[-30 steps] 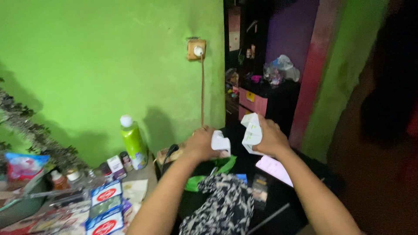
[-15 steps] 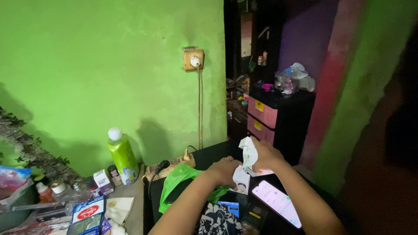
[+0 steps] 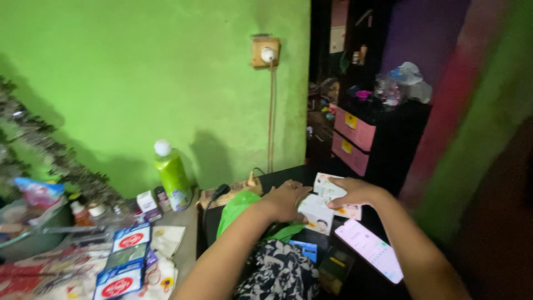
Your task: The person wipes the inside of a rice cooker with a cloth, closes the lid, and moves the appliance to another surface. They then handle a patterned cloth and a small basket, emptying its contents onto a table.
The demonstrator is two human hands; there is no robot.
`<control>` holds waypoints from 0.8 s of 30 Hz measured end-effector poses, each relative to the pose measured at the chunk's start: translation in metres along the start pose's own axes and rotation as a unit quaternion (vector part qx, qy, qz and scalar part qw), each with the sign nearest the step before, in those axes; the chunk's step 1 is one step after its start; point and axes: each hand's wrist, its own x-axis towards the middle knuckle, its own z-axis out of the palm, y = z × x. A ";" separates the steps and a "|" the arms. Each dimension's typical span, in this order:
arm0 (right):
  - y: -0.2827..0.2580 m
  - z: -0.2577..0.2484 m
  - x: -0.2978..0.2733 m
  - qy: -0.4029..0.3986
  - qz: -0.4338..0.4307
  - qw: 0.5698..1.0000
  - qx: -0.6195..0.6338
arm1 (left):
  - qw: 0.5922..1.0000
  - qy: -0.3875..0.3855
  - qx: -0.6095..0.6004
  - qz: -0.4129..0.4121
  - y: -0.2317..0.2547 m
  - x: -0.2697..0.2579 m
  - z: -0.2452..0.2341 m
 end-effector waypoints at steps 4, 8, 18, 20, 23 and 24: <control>0.000 -0.001 0.024 0.024 -0.026 0.999 -0.003 | 0.998 0.039 -0.023 -0.032 -0.031 -0.007 0.016; -0.057 0.001 0.030 0.089 -0.100 0.991 -0.021 | 0.993 0.116 -0.024 -0.011 -0.061 -0.032 0.024; -0.289 0.067 -0.024 0.054 -0.314 0.919 -0.232 | 0.974 0.208 0.007 -0.090 -0.116 -0.188 0.015; -0.337 0.071 -0.061 0.055 -0.345 0.904 -0.247 | 0.966 0.237 0.015 -0.100 -0.123 -0.233 0.014; -0.374 0.111 -0.055 0.054 -0.378 0.878 -0.288 | 0.957 0.257 0.017 -0.135 -0.169 -0.298 0.029; -0.380 0.132 -0.042 0.047 -0.385 0.866 -0.315 | 0.954 0.251 0.007 -0.166 -0.189 -0.320 0.038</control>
